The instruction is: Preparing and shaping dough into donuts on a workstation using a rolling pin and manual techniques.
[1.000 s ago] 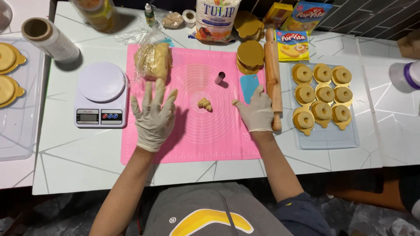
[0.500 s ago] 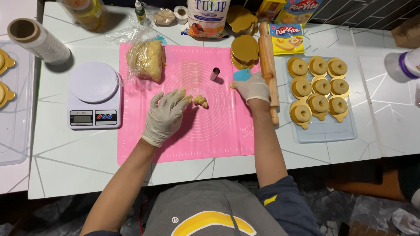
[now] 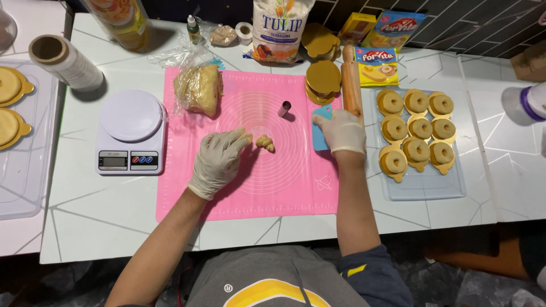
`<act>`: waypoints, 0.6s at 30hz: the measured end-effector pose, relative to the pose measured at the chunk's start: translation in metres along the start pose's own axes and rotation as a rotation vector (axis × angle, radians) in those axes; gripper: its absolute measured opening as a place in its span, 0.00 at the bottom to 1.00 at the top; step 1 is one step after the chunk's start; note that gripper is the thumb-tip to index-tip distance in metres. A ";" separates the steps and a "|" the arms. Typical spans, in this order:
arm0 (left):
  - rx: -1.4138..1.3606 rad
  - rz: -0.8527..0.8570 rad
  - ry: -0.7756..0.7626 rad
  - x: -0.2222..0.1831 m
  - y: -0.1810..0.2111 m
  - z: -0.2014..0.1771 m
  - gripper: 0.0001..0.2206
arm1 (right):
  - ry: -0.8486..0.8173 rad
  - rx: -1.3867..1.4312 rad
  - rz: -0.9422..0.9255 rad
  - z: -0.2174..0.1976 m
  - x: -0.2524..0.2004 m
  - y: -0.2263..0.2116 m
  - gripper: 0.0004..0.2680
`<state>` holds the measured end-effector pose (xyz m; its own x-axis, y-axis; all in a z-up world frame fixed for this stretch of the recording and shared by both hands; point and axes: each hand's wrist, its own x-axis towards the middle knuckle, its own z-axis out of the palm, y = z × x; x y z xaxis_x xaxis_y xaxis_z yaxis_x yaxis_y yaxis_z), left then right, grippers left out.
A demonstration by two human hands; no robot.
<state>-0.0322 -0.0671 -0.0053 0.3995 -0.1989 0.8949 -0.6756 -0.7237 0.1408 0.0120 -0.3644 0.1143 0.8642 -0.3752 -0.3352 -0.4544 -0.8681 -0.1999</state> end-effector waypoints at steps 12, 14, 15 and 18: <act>-0.739 -0.952 -0.199 0.069 0.095 -0.058 0.36 | -0.241 0.794 -0.782 0.063 -0.123 -0.076 0.18; -0.700 -1.089 -0.123 0.069 0.082 -0.052 0.24 | -0.249 0.931 -0.748 0.038 -0.147 -0.101 0.19; -0.664 -1.226 -0.050 0.069 0.077 -0.049 0.16 | -0.254 1.068 -0.700 0.025 -0.160 -0.113 0.21; -0.377 -1.139 -0.045 0.048 0.049 -0.039 0.09 | -0.393 1.043 -0.636 0.088 -0.134 -0.074 0.20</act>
